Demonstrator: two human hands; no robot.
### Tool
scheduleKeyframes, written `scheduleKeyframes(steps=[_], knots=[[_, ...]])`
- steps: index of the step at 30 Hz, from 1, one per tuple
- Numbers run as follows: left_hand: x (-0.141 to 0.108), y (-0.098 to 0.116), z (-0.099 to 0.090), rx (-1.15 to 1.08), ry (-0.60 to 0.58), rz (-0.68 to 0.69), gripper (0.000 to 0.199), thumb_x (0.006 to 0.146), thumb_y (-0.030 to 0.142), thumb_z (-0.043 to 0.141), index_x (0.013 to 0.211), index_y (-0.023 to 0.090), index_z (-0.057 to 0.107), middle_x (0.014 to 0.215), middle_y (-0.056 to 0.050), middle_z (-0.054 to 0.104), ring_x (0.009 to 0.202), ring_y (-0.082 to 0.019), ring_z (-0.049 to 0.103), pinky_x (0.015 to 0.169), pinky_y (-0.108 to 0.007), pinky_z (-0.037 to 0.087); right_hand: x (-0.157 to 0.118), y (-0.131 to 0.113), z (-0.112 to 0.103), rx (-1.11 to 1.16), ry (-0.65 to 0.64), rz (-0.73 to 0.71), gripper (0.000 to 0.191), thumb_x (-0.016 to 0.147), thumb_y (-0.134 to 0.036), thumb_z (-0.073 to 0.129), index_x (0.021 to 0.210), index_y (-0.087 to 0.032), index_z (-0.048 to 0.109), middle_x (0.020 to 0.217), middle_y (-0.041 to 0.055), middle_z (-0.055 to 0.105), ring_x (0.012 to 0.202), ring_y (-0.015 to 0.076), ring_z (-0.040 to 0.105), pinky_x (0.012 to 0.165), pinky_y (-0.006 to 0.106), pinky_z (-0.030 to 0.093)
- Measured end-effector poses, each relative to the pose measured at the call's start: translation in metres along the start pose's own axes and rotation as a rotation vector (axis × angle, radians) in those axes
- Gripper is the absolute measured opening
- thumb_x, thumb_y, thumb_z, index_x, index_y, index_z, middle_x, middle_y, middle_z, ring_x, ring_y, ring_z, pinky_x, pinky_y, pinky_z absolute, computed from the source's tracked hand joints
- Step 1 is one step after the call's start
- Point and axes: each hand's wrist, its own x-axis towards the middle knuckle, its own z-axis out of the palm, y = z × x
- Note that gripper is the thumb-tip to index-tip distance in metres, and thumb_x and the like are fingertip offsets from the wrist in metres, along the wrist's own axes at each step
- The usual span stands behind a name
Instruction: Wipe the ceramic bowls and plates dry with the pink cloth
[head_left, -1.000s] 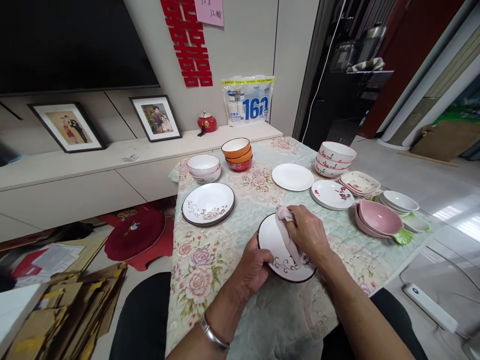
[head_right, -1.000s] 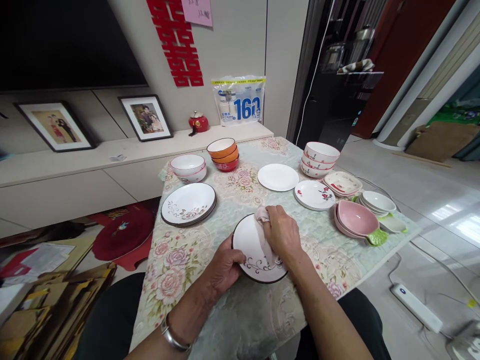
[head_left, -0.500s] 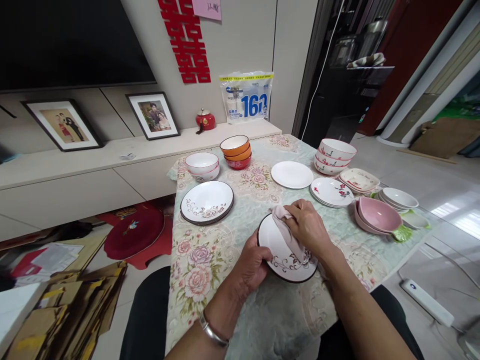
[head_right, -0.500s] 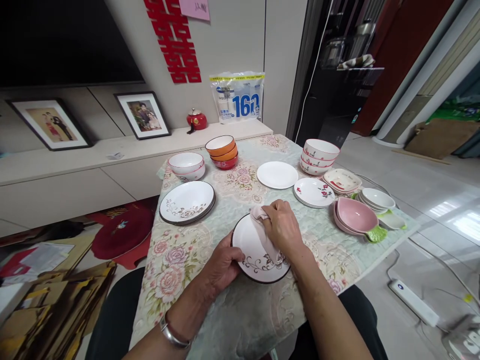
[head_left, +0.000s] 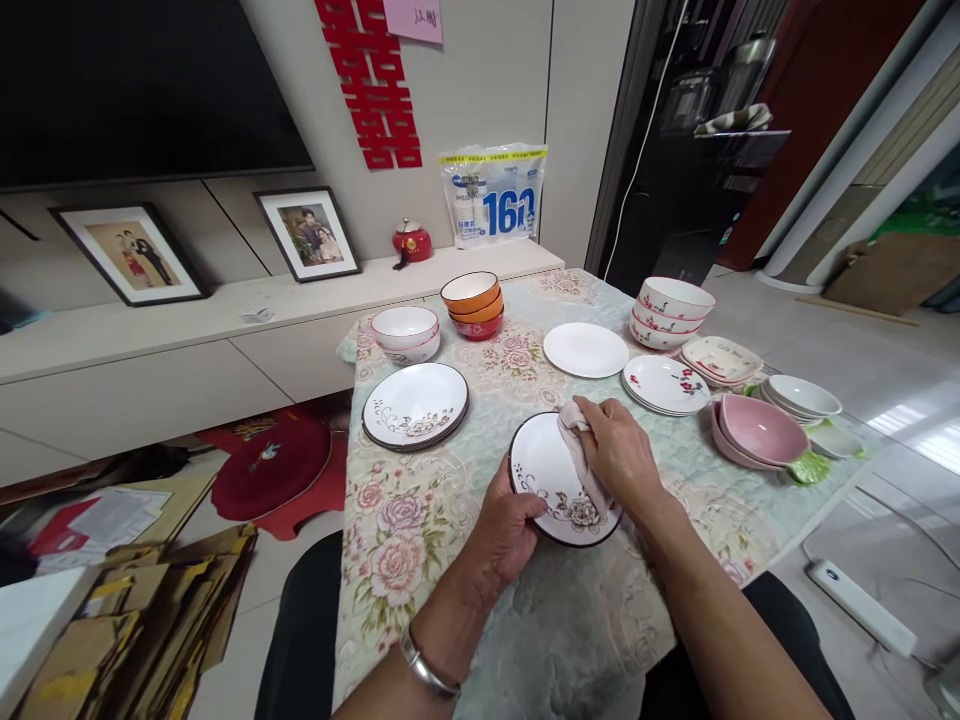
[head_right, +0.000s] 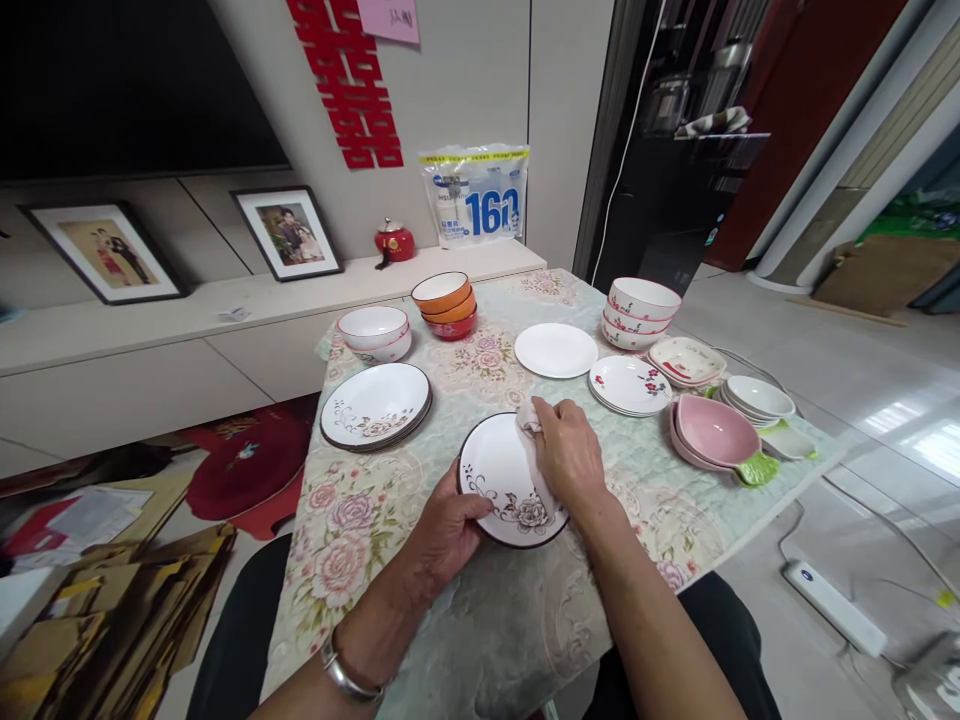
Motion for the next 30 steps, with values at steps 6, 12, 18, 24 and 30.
scheduleKeyframes(steps=[6,12,18,24,30], knots=[[-0.001,-0.003,-0.002,0.075,-0.051,-0.024,0.065,0.045,-0.003,0.053,0.106,0.017,0.065,0.081,-0.002,0.071,0.073,-0.019,0.064,0.068,-0.028,0.047,-0.015,-0.033,0.002,0.305,-0.062,-0.387,0.036,0.094,-0.017,0.047,0.126,-0.024,0.062,0.099,0.0071,0.055,0.089,0.018,0.053,0.076,0.027,0.041],[-0.002,-0.003,-0.002,0.068,-0.084,-0.059,0.068,0.044,-0.003,0.052,0.108,0.018,0.065,0.083,-0.003,0.071,0.08,-0.021,0.064,0.072,-0.03,0.048,-0.01,-0.027,-0.004,0.206,-0.094,-0.268,0.027,0.093,-0.019,0.049,0.112,-0.026,0.066,0.095,0.005,0.053,0.082,0.0165,0.051,0.069,0.026,0.036],[-0.005,0.001,0.004,0.042,-0.068,-0.11,0.075,0.042,-0.002,0.052,0.113,0.019,0.062,0.09,-0.004,0.073,0.087,-0.025,0.065,0.077,-0.034,0.049,-0.002,-0.007,-0.01,-0.041,-0.064,-0.003,0.024,0.093,-0.019,0.047,0.106,-0.022,0.067,0.09,0.007,0.052,0.078,0.0184,0.049,0.062,0.027,0.03],[-0.002,-0.002,-0.001,0.115,-0.071,-0.066,0.065,0.043,-0.004,0.052,0.104,0.017,0.064,0.079,-0.001,0.069,0.075,-0.02,0.064,0.068,-0.029,0.047,-0.014,-0.035,-0.009,0.174,-0.151,-0.34,0.029,0.092,-0.015,0.049,0.114,-0.025,0.066,0.091,0.005,0.054,0.079,0.0165,0.049,0.066,0.025,0.034],[-0.003,0.003,-0.001,0.08,-0.115,-0.109,0.074,0.043,-0.003,0.052,0.113,0.019,0.062,0.085,-0.004,0.073,0.085,-0.024,0.066,0.076,-0.033,0.049,-0.003,-0.01,-0.002,0.208,-0.049,-0.283,0.029,0.091,-0.017,0.052,0.114,-0.024,0.068,0.119,0.0108,0.058,0.108,0.0254,0.048,0.087,0.034,0.037]])
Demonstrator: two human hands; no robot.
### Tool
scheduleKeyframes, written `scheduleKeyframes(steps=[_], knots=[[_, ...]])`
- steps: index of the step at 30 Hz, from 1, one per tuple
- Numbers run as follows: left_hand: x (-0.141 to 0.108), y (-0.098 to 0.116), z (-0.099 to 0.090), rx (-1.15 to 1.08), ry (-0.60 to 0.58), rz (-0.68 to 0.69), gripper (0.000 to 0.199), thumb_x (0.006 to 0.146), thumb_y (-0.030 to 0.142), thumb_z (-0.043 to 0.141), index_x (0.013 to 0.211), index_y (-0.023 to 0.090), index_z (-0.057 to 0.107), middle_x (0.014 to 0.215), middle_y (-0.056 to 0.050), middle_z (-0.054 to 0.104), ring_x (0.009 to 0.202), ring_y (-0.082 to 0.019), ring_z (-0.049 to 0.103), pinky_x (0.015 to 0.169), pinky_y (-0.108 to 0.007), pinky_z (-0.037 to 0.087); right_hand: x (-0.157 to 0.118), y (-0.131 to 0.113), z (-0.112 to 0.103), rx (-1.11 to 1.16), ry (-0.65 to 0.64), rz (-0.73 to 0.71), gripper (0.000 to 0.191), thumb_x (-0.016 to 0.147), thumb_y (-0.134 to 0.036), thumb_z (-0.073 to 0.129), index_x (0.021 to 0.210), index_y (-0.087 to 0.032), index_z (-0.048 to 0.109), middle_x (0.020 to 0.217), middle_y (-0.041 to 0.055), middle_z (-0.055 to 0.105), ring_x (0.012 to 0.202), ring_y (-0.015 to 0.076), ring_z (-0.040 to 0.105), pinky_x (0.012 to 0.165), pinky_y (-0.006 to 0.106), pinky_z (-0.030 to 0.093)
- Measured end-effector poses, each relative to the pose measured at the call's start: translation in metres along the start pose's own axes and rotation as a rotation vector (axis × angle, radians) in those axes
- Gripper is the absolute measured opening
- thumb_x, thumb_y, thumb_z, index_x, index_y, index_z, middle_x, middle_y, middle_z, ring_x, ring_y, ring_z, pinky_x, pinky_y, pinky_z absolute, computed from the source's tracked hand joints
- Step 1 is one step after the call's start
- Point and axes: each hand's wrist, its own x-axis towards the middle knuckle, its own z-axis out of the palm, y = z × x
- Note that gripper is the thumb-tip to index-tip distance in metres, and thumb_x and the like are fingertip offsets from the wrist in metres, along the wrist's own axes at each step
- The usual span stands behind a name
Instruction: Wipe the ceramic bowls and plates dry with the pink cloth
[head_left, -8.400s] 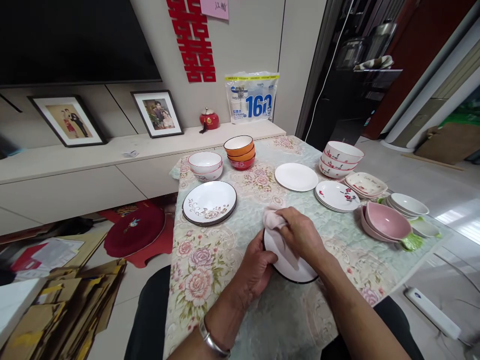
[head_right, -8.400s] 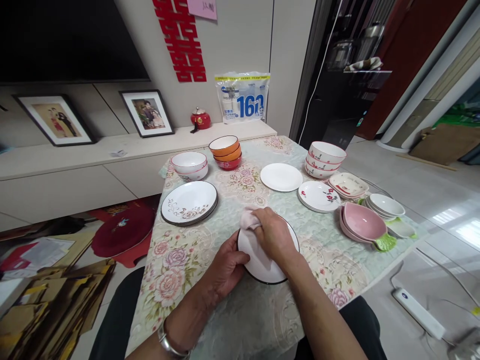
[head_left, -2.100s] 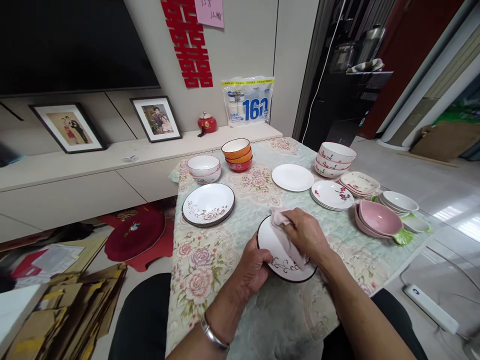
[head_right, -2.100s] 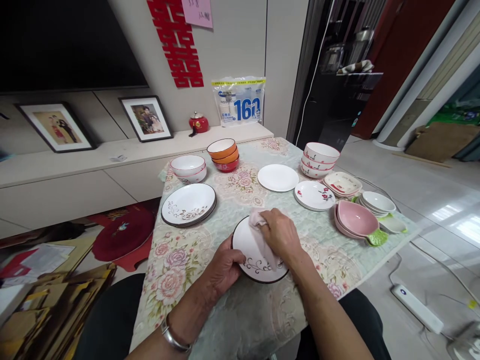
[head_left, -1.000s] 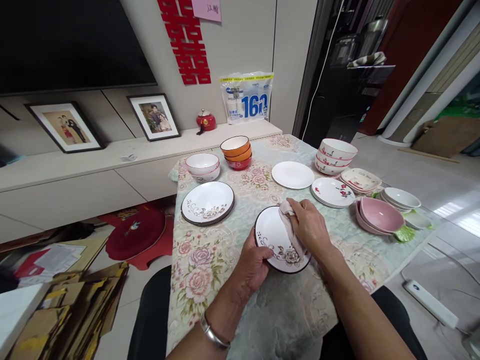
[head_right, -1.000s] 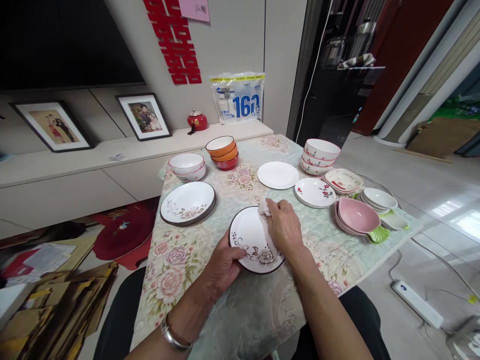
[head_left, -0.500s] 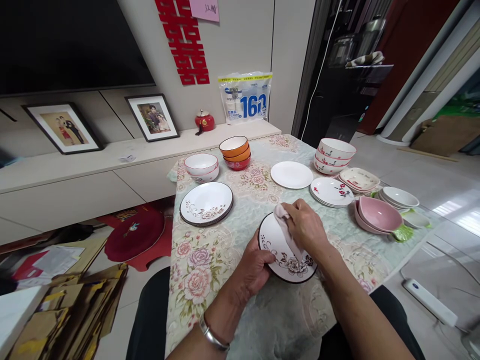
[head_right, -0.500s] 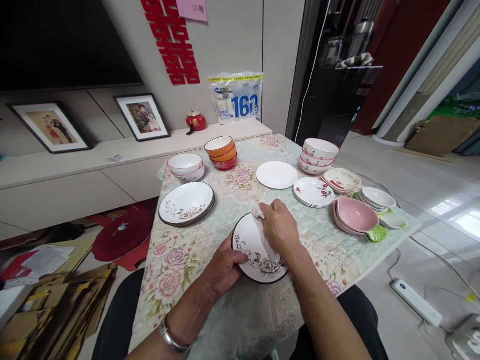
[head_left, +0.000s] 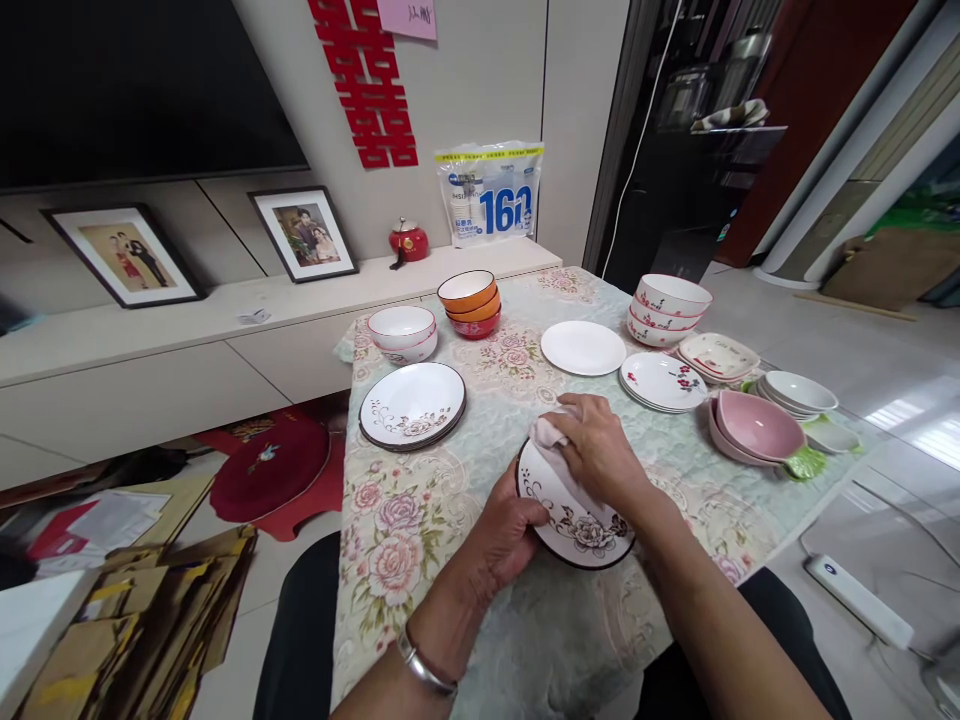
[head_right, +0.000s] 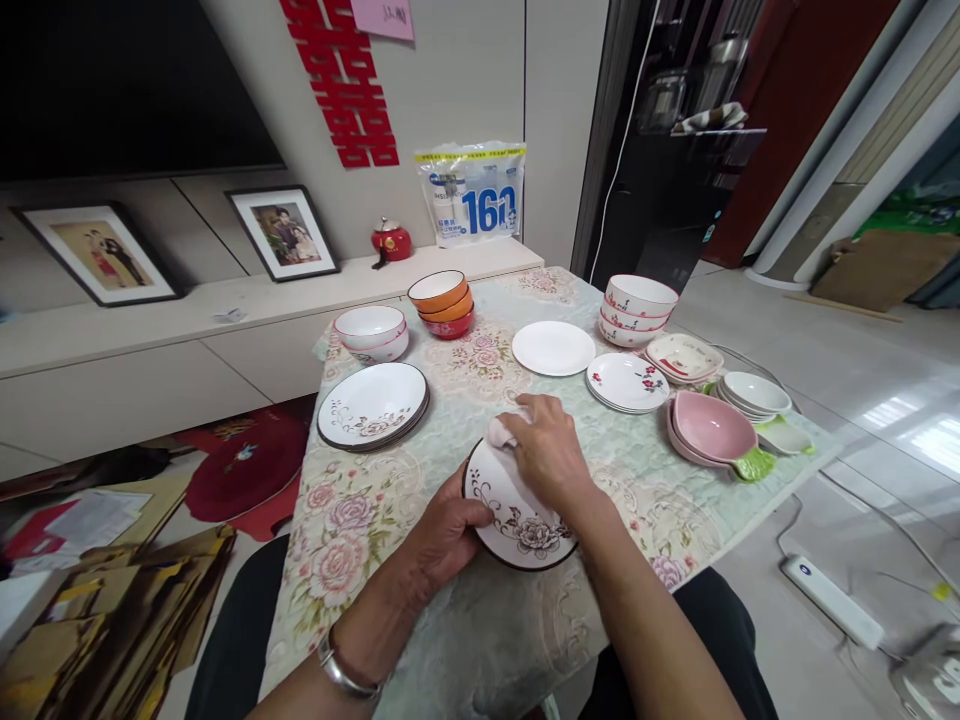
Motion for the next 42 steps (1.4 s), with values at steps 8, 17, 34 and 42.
scheduleKeyframes(steps=[8,17,34,42], knots=[[0.003,-0.002,-0.003,-0.075,0.083,0.117,0.075,0.046,-0.002,0.059,0.118,0.019,0.062,0.103,-0.006,0.074,0.095,-0.025,0.065,0.081,-0.035,0.05,-0.001,0.024,-0.001,-0.006,-0.079,0.322,0.028,0.095,-0.021,0.043,0.116,-0.02,0.062,0.103,0.0085,0.069,0.09,0.0205,0.06,0.076,0.028,0.038],[0.006,-0.001,-0.004,-0.067,0.113,0.165,0.075,0.046,-0.003,0.055,0.117,0.018,0.063,0.103,-0.005,0.074,0.102,-0.026,0.064,0.089,-0.037,0.048,0.001,0.006,0.003,-0.284,0.022,0.307,0.025,0.092,-0.017,0.047,0.11,-0.017,0.065,0.098,0.0132,0.056,0.093,0.025,0.049,0.073,0.03,0.037],[0.002,-0.002,0.002,-0.053,0.072,0.066,0.078,0.046,-0.002,0.055,0.12,0.019,0.061,0.101,-0.007,0.073,0.097,-0.027,0.065,0.086,-0.038,0.049,0.0,0.004,-0.002,-0.292,-0.002,0.366,0.033,0.095,-0.023,0.045,0.124,-0.024,0.06,0.097,0.0088,0.056,0.081,0.0204,0.054,0.062,0.028,0.033],[0.0,-0.003,0.003,-0.055,0.07,0.055,0.071,0.047,-0.001,0.057,0.115,0.018,0.062,0.095,-0.005,0.073,0.089,-0.023,0.064,0.079,-0.033,0.048,-0.001,-0.011,0.003,-0.212,-0.03,0.177,0.024,0.091,-0.015,0.048,0.108,-0.019,0.064,0.098,0.0084,0.061,0.088,0.0209,0.056,0.074,0.029,0.037]])
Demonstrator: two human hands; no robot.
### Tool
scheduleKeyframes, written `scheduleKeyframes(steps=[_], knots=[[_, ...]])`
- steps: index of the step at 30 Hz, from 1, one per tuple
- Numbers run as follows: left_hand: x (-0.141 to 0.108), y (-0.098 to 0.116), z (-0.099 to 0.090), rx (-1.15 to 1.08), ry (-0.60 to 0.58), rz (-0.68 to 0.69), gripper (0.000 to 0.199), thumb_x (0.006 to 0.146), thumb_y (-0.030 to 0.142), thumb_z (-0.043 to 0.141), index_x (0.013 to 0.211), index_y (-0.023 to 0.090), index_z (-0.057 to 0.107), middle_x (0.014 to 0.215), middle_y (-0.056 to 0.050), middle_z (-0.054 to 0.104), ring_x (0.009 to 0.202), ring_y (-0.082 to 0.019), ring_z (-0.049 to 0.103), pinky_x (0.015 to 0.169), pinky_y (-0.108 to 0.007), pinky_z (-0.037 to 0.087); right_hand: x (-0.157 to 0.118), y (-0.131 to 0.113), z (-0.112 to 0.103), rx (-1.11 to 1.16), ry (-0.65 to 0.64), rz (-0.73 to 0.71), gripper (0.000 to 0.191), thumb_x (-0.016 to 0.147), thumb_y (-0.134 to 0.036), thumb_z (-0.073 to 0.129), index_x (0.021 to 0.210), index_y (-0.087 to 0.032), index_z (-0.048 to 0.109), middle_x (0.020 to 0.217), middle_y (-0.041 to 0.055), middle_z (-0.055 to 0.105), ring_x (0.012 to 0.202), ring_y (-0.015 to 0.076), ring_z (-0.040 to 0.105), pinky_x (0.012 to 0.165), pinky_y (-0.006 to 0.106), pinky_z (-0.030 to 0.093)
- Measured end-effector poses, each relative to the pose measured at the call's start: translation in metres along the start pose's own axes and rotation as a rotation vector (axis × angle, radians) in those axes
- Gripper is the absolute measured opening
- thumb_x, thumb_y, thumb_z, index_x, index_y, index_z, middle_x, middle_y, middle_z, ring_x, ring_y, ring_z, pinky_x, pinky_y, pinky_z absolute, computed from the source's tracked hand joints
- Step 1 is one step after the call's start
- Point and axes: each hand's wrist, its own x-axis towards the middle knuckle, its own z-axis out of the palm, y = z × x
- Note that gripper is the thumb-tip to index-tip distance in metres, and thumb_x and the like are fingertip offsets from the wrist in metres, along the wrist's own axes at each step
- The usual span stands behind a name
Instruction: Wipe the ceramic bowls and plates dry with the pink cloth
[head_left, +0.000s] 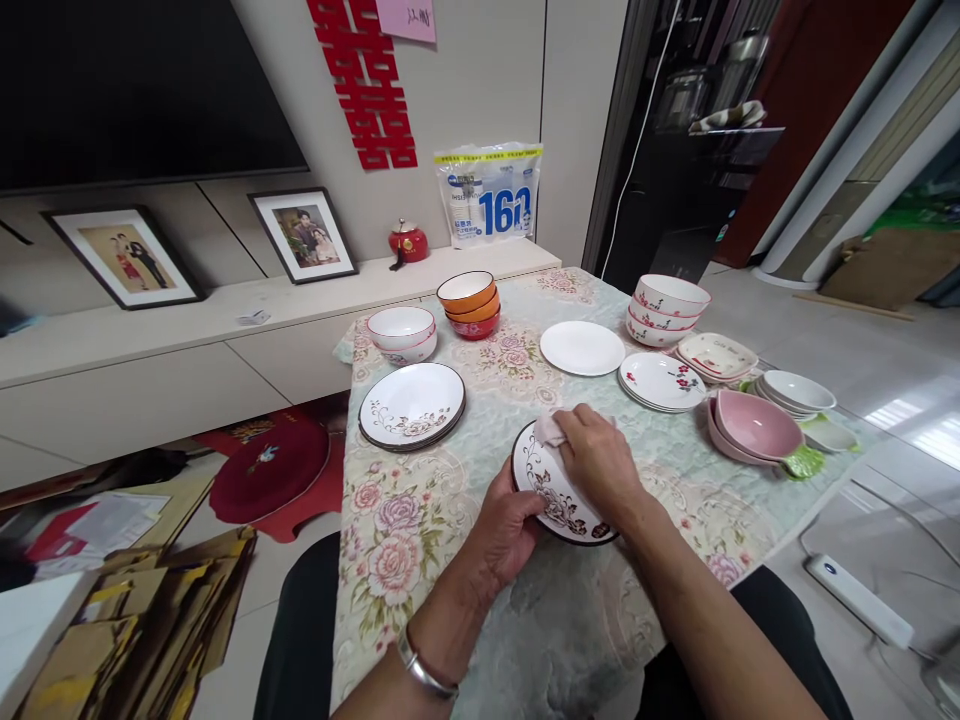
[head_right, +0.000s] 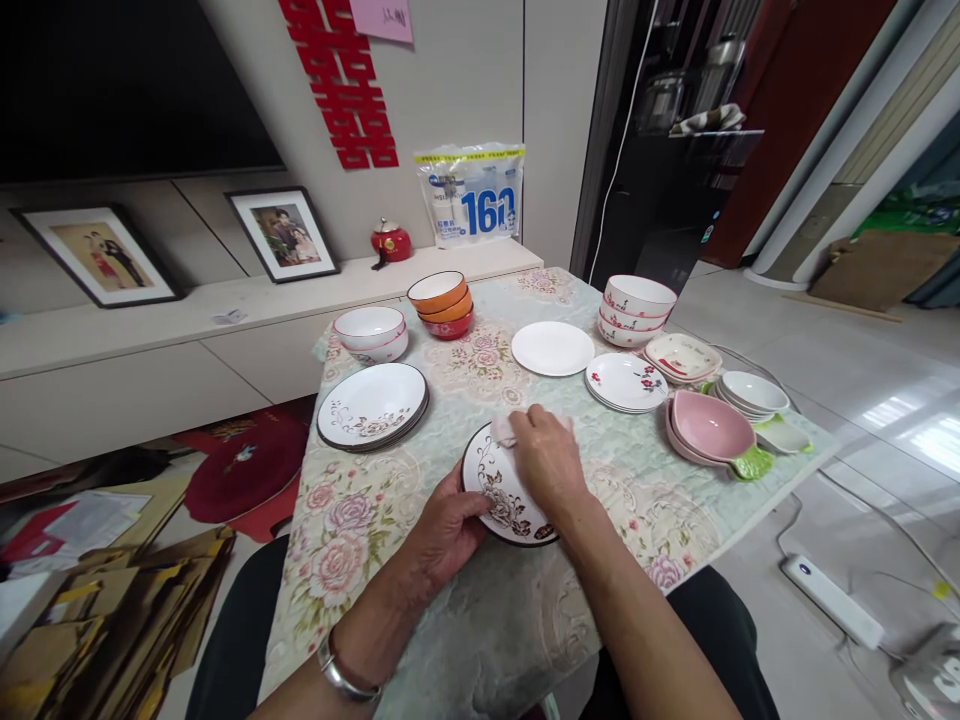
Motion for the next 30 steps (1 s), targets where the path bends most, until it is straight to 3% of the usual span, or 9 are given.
scheduleKeyframes(steps=[4,6,8,13,18,20,23,27,30], knots=[[0.001,-0.001,-0.003,0.051,-0.041,0.029,0.066,0.047,-0.004,0.057,0.109,0.019,0.063,0.084,-0.001,0.069,0.077,-0.018,0.062,0.071,-0.028,0.047,-0.002,-0.006,-0.002,0.28,-0.139,-0.292,0.028,0.087,-0.012,0.052,0.108,-0.023,0.067,0.098,0.0042,0.063,0.09,0.0174,0.058,0.077,0.026,0.038],[0.001,-0.001,-0.004,0.057,-0.052,0.045,0.067,0.046,-0.005,0.056,0.109,0.019,0.063,0.084,0.0,0.069,0.077,-0.017,0.062,0.072,-0.027,0.047,-0.001,-0.002,-0.004,0.359,-0.185,-0.342,0.026,0.086,-0.013,0.053,0.105,-0.023,0.068,0.098,0.0033,0.065,0.092,0.0169,0.059,0.078,0.025,0.039],[0.002,0.0,-0.004,0.053,-0.051,0.036,0.071,0.046,-0.005,0.055,0.113,0.018,0.061,0.088,-0.002,0.07,0.08,-0.019,0.063,0.075,-0.03,0.048,0.001,0.005,-0.006,0.311,-0.19,-0.255,0.021,0.087,-0.017,0.053,0.101,-0.021,0.068,0.097,0.0048,0.066,0.091,0.0182,0.06,0.077,0.026,0.039],[0.002,0.0,-0.004,-0.002,-0.021,0.0,0.082,0.046,-0.004,0.054,0.124,0.02,0.058,0.103,-0.005,0.072,0.097,-0.025,0.064,0.086,-0.036,0.049,0.005,0.023,-0.011,0.013,-0.125,0.127,0.025,0.091,-0.022,0.047,0.11,-0.02,0.063,0.096,0.0087,0.066,0.082,0.0225,0.062,0.065,0.03,0.034],[0.002,-0.001,-0.006,0.006,-0.056,0.02,0.082,0.048,-0.002,0.057,0.126,0.021,0.058,0.105,-0.006,0.073,0.1,-0.027,0.063,0.086,-0.038,0.049,0.003,0.023,-0.009,-0.072,-0.092,0.23,0.025,0.088,-0.017,0.048,0.111,-0.018,0.058,0.103,0.01,0.064,0.083,0.0224,0.063,0.063,0.03,0.034],[0.001,-0.001,-0.005,0.001,-0.079,0.026,0.081,0.049,-0.002,0.059,0.127,0.022,0.058,0.107,-0.006,0.073,0.101,-0.027,0.063,0.087,-0.038,0.049,0.003,0.016,-0.007,-0.103,-0.092,0.194,0.022,0.089,-0.018,0.047,0.108,-0.019,0.059,0.103,0.0095,0.062,0.078,0.0211,0.062,0.061,0.03,0.032],[-0.001,-0.001,-0.004,0.01,-0.094,0.028,0.079,0.05,-0.003,0.059,0.125,0.021,0.058,0.104,-0.006,0.072,0.098,-0.025,0.064,0.086,-0.035,0.049,0.001,0.003,-0.008,-0.101,-0.109,0.027,0.021,0.089,-0.018,0.048,0.104,-0.021,0.062,0.101,0.0074,0.059,0.073,0.0183,0.059,0.06,0.029,0.03],[-0.001,0.0,-0.003,0.055,-0.092,0.036,0.081,0.05,-0.005,0.057,0.126,0.022,0.057,0.094,-0.002,0.071,0.082,-0.019,0.063,0.073,-0.028,0.048,-0.002,-0.008,-0.018,0.049,-0.185,-0.216,0.029,0.083,-0.012,0.05,0.105,-0.024,0.066,0.098,0.0046,0.057,0.075,0.0155,0.056,0.063,0.027,0.032],[0.0,0.0,-0.003,0.065,-0.093,0.032,0.083,0.049,-0.007,0.056,0.127,0.022,0.056,0.091,-0.001,0.07,0.079,-0.018,0.062,0.07,-0.027,0.047,-0.002,-0.003,-0.026,0.164,-0.252,-0.268,0.035,0.08,-0.009,0.05,0.106,-0.025,0.069,0.096,0.0037,0.058,0.079,0.0151,0.056,0.067,0.025,0.035]])
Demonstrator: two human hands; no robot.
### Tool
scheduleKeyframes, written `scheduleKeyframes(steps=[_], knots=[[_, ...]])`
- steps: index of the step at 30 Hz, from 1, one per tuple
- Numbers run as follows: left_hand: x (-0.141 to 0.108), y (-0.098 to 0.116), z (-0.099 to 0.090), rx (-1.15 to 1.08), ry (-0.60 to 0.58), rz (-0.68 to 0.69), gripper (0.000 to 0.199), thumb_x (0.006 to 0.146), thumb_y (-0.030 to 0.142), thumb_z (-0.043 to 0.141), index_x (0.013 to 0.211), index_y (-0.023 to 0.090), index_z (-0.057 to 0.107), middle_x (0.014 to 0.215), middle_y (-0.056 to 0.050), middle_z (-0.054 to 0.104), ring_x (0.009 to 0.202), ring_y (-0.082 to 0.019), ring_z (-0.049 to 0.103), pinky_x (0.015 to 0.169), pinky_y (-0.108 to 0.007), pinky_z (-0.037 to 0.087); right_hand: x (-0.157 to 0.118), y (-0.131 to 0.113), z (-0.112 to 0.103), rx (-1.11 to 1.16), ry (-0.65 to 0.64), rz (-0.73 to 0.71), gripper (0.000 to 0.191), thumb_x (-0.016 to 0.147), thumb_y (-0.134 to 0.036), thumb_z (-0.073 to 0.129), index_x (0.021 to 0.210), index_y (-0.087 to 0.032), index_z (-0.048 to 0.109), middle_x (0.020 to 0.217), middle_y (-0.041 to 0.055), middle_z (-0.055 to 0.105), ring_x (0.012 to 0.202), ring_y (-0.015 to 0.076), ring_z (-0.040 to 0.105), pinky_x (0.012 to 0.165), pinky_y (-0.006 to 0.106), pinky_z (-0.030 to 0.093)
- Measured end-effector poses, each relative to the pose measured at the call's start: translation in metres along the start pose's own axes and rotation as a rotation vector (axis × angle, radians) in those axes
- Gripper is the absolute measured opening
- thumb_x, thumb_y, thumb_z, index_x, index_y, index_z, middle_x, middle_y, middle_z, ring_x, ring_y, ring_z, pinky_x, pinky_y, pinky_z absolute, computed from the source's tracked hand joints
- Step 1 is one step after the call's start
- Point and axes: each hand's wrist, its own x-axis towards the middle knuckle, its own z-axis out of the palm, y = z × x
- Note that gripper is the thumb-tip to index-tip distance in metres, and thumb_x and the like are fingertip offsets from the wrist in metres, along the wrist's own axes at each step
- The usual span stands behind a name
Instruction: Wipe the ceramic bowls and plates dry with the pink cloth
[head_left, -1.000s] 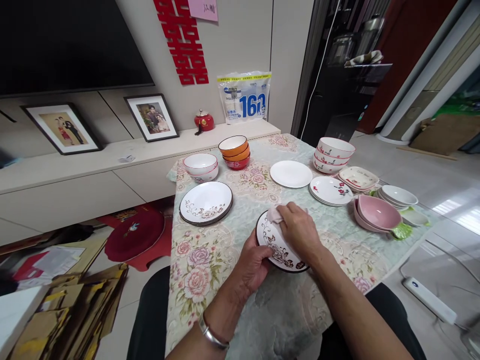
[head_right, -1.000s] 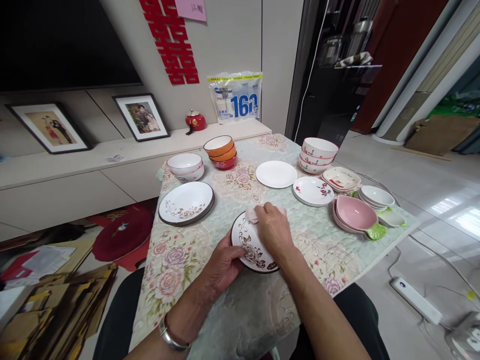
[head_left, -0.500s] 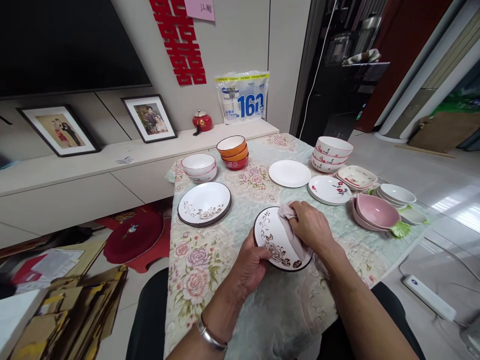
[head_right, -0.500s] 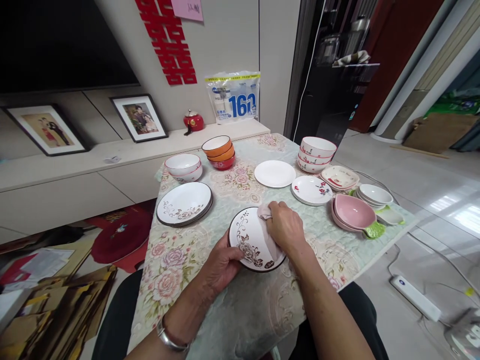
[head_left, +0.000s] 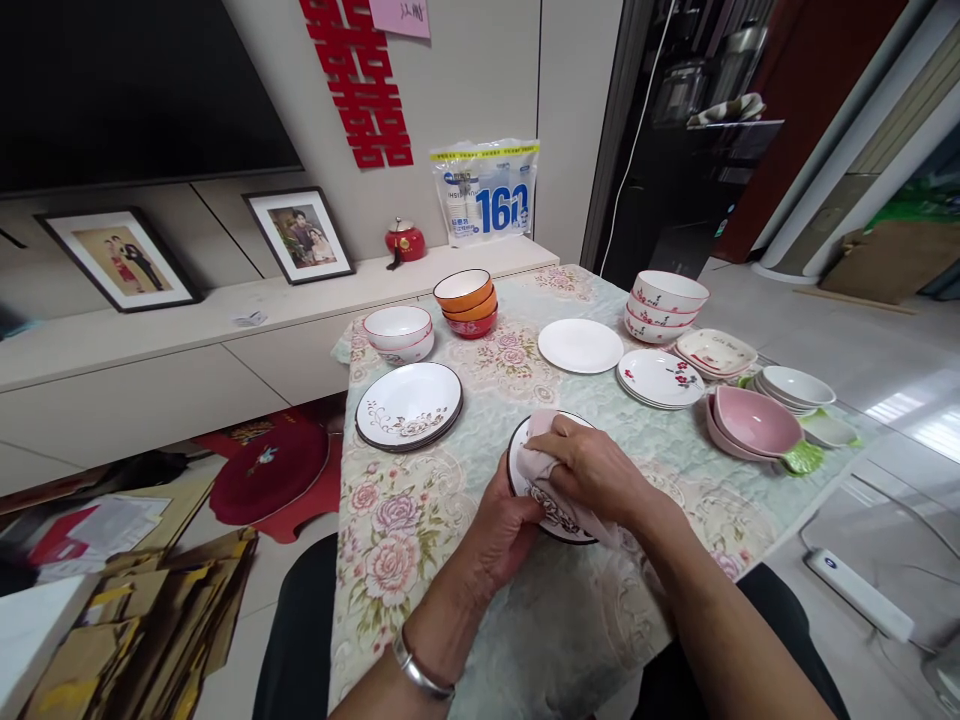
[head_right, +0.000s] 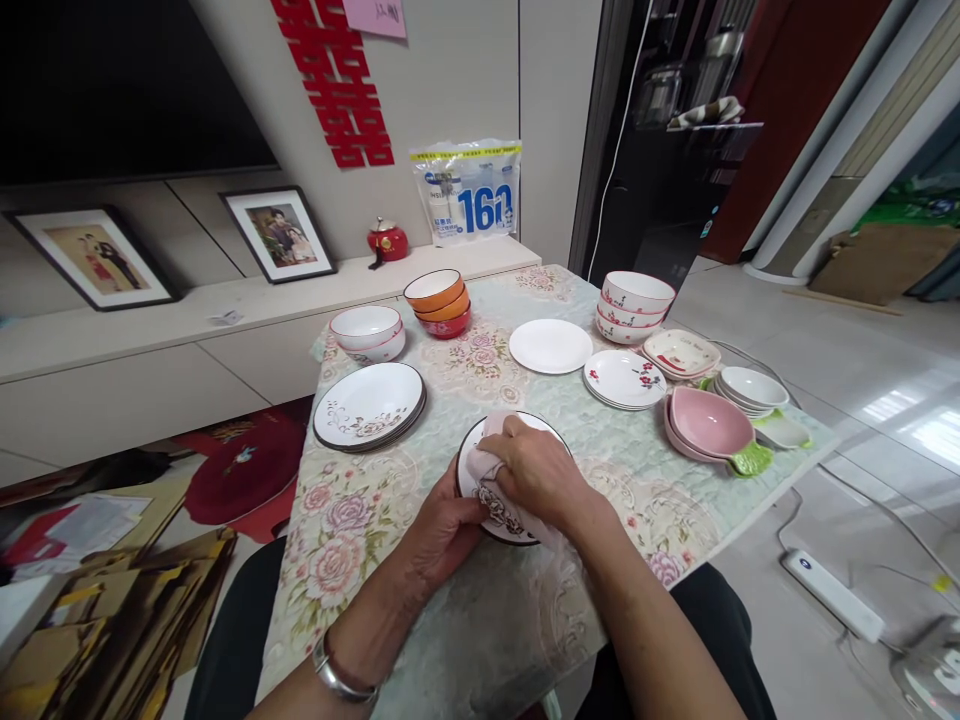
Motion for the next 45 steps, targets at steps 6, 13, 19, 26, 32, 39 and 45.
scheduleKeyframes(steps=[6,13,19,26,32,39,45], knots=[[0.002,0.0,-0.002,-0.017,0.082,0.04,0.086,0.046,-0.006,0.053,0.127,0.02,0.054,0.104,-0.005,0.072,0.089,-0.022,0.064,0.076,-0.031,0.05,-0.011,0.028,-0.012,-0.025,0.05,0.241,0.028,0.081,-0.011,0.051,0.098,-0.022,0.071,0.089,0.0042,0.06,0.076,0.0154,0.054,0.068,0.026,0.035],[0.005,0.006,-0.003,-0.063,0.139,0.089,0.089,0.044,-0.007,0.053,0.128,0.022,0.056,0.111,-0.005,0.072,0.099,-0.025,0.064,0.08,-0.032,0.05,-0.008,0.028,-0.007,0.152,0.08,0.024,0.03,0.093,-0.042,0.053,0.081,-0.018,0.065,0.091,0.0059,0.062,0.09,0.0195,0.055,0.079,0.028,0.04],[0.006,0.004,-0.007,-0.067,0.128,0.102,0.086,0.044,-0.008,0.053,0.124,0.022,0.059,0.102,-0.003,0.073,0.087,-0.021,0.065,0.071,-0.029,0.05,0.0,0.009,0.012,0.032,0.147,0.066,0.029,0.092,-0.026,0.052,0.118,-0.019,0.063,0.101,0.0085,0.064,0.095,0.0215,0.058,0.079,0.029,0.04],[0.006,0.003,-0.009,-0.077,0.137,0.103,0.086,0.045,-0.008,0.053,0.125,0.022,0.059,0.103,-0.004,0.072,0.086,-0.02,0.064,0.071,-0.028,0.049,-0.003,0.0,0.01,-0.151,0.089,0.07,0.035,0.097,-0.028,0.045,0.129,-0.025,0.057,0.091,0.0063,0.064,0.076,0.0181,0.057,0.062,0.027,0.031],[0.006,0.002,-0.007,-0.096,0.151,0.102,0.092,0.043,-0.008,0.052,0.129,0.024,0.057,0.109,-0.004,0.072,0.093,-0.022,0.065,0.077,-0.03,0.05,-0.004,0.0,0.01,-0.186,0.069,0.065,0.037,0.097,-0.029,0.045,0.132,-0.026,0.055,0.092,0.0064,0.066,0.077,0.0189,0.06,0.062,0.028,0.03],[0.005,0.004,-0.005,-0.099,0.197,0.085,0.09,0.042,-0.008,0.05,0.125,0.024,0.059,0.102,-0.003,0.073,0.095,-0.022,0.064,0.079,-0.03,0.049,-0.002,0.001,0.012,-0.167,0.073,0.073,0.038,0.097,-0.03,0.045,0.134,-0.027,0.056,0.093,0.0052,0.068,0.079,0.0194,0.062,0.062,0.029,0.032],[0.004,0.004,-0.004,-0.105,0.208,0.074,0.091,0.041,-0.007,0.051,0.126,0.025,0.058,0.104,-0.003,0.073,0.097,-0.024,0.064,0.079,-0.031,0.049,-0.001,0.002,0.013,-0.153,0.069,0.076,0.039,0.098,-0.03,0.044,0.135,-0.025,0.054,0.094,0.0054,0.069,0.081,0.0196,0.063,0.064,0.028,0.034]])
